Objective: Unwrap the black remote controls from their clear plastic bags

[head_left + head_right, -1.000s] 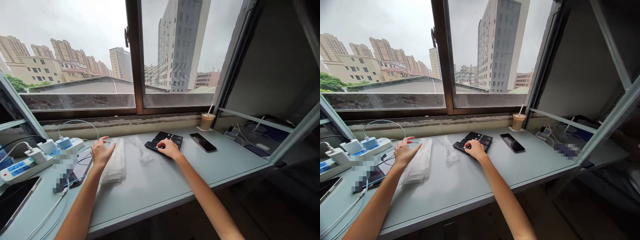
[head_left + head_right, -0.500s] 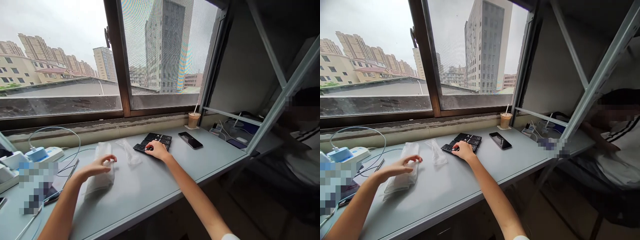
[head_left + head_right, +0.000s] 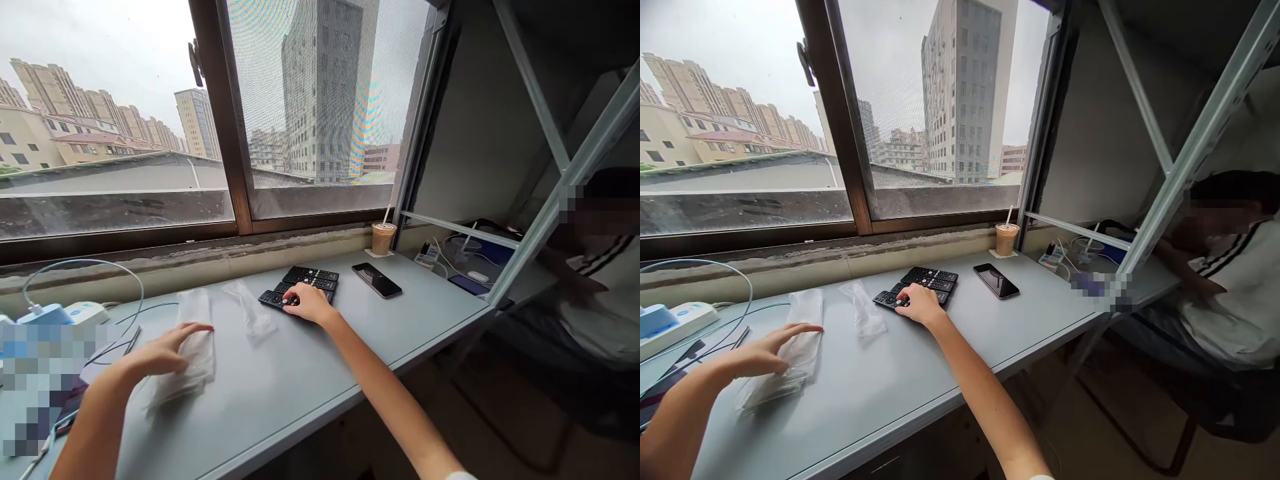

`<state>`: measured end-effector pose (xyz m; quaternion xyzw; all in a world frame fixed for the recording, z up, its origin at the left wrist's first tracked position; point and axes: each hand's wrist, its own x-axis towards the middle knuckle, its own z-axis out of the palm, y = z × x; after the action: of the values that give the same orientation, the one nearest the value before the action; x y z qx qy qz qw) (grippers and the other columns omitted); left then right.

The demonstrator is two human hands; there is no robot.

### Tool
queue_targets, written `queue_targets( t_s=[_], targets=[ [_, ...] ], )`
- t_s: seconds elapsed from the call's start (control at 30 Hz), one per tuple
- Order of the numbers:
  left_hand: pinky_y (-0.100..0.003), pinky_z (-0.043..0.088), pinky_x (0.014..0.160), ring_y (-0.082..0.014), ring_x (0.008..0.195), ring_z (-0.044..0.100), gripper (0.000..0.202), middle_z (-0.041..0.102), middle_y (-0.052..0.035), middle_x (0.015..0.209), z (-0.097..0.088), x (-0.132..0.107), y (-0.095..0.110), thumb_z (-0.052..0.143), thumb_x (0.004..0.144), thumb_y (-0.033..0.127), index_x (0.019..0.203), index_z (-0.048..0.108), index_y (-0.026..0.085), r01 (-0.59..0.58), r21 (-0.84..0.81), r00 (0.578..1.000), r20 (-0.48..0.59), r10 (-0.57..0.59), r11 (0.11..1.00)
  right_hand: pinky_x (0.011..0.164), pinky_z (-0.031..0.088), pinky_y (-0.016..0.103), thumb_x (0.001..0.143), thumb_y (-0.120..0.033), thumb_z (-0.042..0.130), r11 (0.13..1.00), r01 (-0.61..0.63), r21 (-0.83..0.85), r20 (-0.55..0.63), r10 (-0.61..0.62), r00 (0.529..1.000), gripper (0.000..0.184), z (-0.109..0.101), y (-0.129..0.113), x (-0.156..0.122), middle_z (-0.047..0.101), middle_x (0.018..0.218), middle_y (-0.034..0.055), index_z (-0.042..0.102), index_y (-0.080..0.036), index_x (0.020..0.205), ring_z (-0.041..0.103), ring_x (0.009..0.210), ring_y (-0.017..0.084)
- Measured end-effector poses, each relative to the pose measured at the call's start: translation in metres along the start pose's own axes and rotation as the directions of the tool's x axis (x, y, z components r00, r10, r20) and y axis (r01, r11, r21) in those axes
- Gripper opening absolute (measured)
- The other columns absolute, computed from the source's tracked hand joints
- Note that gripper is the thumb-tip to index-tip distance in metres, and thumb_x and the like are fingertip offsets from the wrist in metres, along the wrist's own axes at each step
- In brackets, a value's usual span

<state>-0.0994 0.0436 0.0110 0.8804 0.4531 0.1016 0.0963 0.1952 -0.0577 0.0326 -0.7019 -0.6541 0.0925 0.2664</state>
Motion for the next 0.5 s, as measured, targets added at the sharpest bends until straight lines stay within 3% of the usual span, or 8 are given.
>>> queue_targets(
  t_s=[0.13, 0.27, 0.37, 0.5],
  targets=[
    [-0.04, 0.034, 0.101, -0.0291, 0.128, 0.033, 0.075, 0.046, -0.004, 0.134, -0.002, 0.003, -0.01, 0.045, 0.046, 0.018, 0.121, 0.053, 0.021, 0.01, -0.067, 0.988, 0.153, 0.0, 0.998, 0.075, 0.039, 0.028, 0.068, -0.033, 0.061, 1.0, 0.005, -0.016, 0.018, -0.005, 1.0, 0.028, -0.001, 0.0, -0.001, 0.062, 0.102, -0.0002, 0.065, -0.026, 0.095, 0.058, 0.09, 0.017],
    [-0.039, 0.029, 0.105, -0.0285, 0.132, 0.024, 0.085, 0.029, -0.0078, 0.143, -0.018, 0.006, -0.005, 0.057, 0.052, 0.033, 0.134, 0.039, 0.019, 0.05, -0.034, 0.929, 0.369, -0.034, 0.998, 0.075, 0.039, 0.028, 0.067, -0.033, 0.063, 1.0, 0.023, 0.0, 0.008, -0.023, 1.0, 0.027, 0.0, 0.002, 0.0, 0.063, 0.101, -0.0013, 0.065, -0.027, 0.093, 0.058, 0.091, 0.016],
    [-0.043, 0.029, 0.104, -0.0313, 0.132, 0.021, 0.098, 0.019, -0.0106, 0.146, -0.028, 0.003, 0.011, 0.065, 0.051, 0.051, 0.137, 0.032, 0.019, 0.08, 0.021, 0.906, 0.415, -0.081, 0.997, 0.074, 0.039, 0.028, 0.065, -0.031, 0.066, 0.998, 0.053, 0.019, -0.013, -0.053, 0.999, 0.028, 0.003, 0.004, 0.001, 0.063, 0.099, -0.0023, 0.064, -0.028, 0.093, 0.058, 0.091, 0.016],
    [-0.045, 0.025, 0.105, -0.0334, 0.134, 0.011, 0.114, 0.012, -0.0129, 0.147, -0.03, -0.003, 0.033, 0.073, 0.04, 0.049, 0.139, 0.026, 0.02, 0.108, 0.088, 0.879, 0.457, -0.136, 0.99, 0.077, 0.04, 0.027, 0.069, -0.024, 0.065, 0.98, 0.186, 0.066, -0.009, -0.186, 0.982, 0.023, 0.009, 0.007, 0.003, 0.061, 0.102, -0.003, 0.065, -0.028, 0.091, 0.058, 0.091, 0.015]
  ],
)
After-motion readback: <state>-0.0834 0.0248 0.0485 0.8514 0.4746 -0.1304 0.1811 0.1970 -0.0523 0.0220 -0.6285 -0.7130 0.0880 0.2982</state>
